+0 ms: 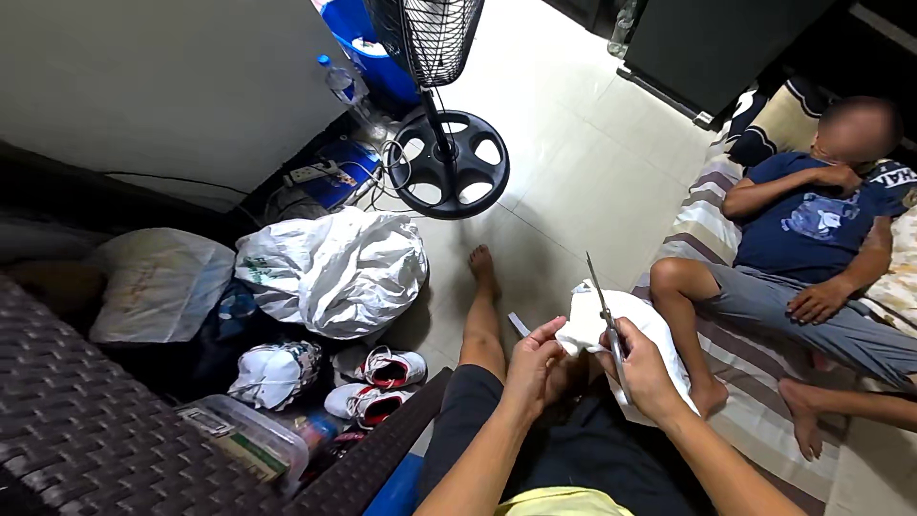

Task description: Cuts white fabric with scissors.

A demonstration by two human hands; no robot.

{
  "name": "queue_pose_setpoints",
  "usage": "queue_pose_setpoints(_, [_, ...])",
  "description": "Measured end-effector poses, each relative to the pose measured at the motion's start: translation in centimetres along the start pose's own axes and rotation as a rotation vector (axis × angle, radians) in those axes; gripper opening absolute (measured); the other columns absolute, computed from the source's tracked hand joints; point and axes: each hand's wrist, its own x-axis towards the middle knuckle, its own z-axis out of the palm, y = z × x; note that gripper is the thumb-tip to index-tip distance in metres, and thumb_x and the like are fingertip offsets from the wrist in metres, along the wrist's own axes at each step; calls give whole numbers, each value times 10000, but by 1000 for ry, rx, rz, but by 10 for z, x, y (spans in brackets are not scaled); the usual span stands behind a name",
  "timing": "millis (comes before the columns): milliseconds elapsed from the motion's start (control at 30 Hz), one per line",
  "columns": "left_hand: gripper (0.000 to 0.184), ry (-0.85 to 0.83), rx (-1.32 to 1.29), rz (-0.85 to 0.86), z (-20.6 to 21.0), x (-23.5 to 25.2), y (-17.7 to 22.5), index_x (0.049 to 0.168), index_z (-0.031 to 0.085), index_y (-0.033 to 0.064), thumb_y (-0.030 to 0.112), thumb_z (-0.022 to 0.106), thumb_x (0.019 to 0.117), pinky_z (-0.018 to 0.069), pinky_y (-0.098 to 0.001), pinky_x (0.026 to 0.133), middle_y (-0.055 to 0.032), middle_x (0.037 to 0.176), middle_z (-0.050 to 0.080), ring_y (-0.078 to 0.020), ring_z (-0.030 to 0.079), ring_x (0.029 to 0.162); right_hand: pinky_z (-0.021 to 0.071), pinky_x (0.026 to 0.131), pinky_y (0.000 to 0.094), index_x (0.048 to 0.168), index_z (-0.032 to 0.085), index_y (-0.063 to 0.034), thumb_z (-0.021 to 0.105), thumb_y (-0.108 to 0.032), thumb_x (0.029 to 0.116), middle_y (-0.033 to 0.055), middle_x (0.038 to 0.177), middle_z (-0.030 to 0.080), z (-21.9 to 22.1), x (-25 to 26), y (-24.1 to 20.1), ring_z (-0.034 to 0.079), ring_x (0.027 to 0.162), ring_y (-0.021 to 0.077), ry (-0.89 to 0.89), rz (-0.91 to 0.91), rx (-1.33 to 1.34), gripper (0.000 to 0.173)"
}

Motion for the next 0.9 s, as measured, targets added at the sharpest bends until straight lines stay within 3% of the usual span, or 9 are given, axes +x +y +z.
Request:
queue_pose_setpoints(133, [275,-12,255,254,-11,2,-23,1196,643,-69,-44,606,925,545,-241,869,-90,1100,690,-84,658,949,472,619,206,1063,617,5,686,-85,860,5,798,588,12,-19,22,540,656,31,44,48,85,232])
queue_pose_setpoints(233, [241,-50,318,322,-20,6,-35,1124,646,-45,-37,637,883,550,-221,816,-52,1014,684,-64,652,893,468,600,206,1051,615,-5,689,-90,853,-2,782,576,17,-27,32,530,632,28,51,85,112,228])
queue_pose_setpoints(300, [216,-82,225,203,-23,3,-36,1102,618,-28,-74,600,892,546,-226,786,-32,962,666,-70,643,850,470,601,202,1053,618,-3,687,-91,850,-3,783,580,15,-31,35,535,634,25,48,81,119,232])
queue_pose_setpoints(367, [201,-66,74,-52,-19,-6,-33,1129,580,-30,-99,543,944,569,-267,766,-56,940,662,-111,659,805,471,605,187,1052,617,-12,680,-95,845,-11,789,587,13,-34,37,541,641,13,38,73,127,231])
queue_pose_setpoints(500, [176,233,-149,-357,-14,-1,-42,1189,557,-4,91,518,1045,550,-285,731,-91,939,634,-152,635,777,463,600,175,1041,614,-15,674,-89,840,-19,788,582,11,-33,37,535,640,2,8,69,139,222])
queue_pose_setpoints(600, [237,267,-165,-465,-15,3,-39,1085,590,39,249,481,1076,550,-283,723,-62,892,638,-142,639,769,468,632,178,1058,617,0,666,-70,838,-6,814,590,11,-35,36,540,674,4,-15,61,108,236])
queue_pose_setpoints(700, [296,160,-194,-580,-15,1,-32,1129,585,55,314,452,1077,560,-315,747,-83,952,670,-173,667,815,483,654,199,1059,630,1,668,-72,846,9,823,608,14,-35,36,558,696,21,-28,51,68,228])
queue_pose_setpoints(800, [275,86,-213,-641,-12,0,-33,1130,579,67,310,464,1073,563,-303,730,-88,969,676,-175,674,814,494,668,210,1058,640,10,661,-62,846,26,837,625,15,-35,36,573,710,35,-20,24,58,224])
queue_pose_setpoints(900, [196,146,-169,-557,-14,13,-41,1053,608,56,231,519,1060,551,-273,676,-66,838,648,-145,638,713,491,665,208,1069,640,5,655,-74,857,23,837,621,16,-35,35,568,707,32,-32,30,50,227])
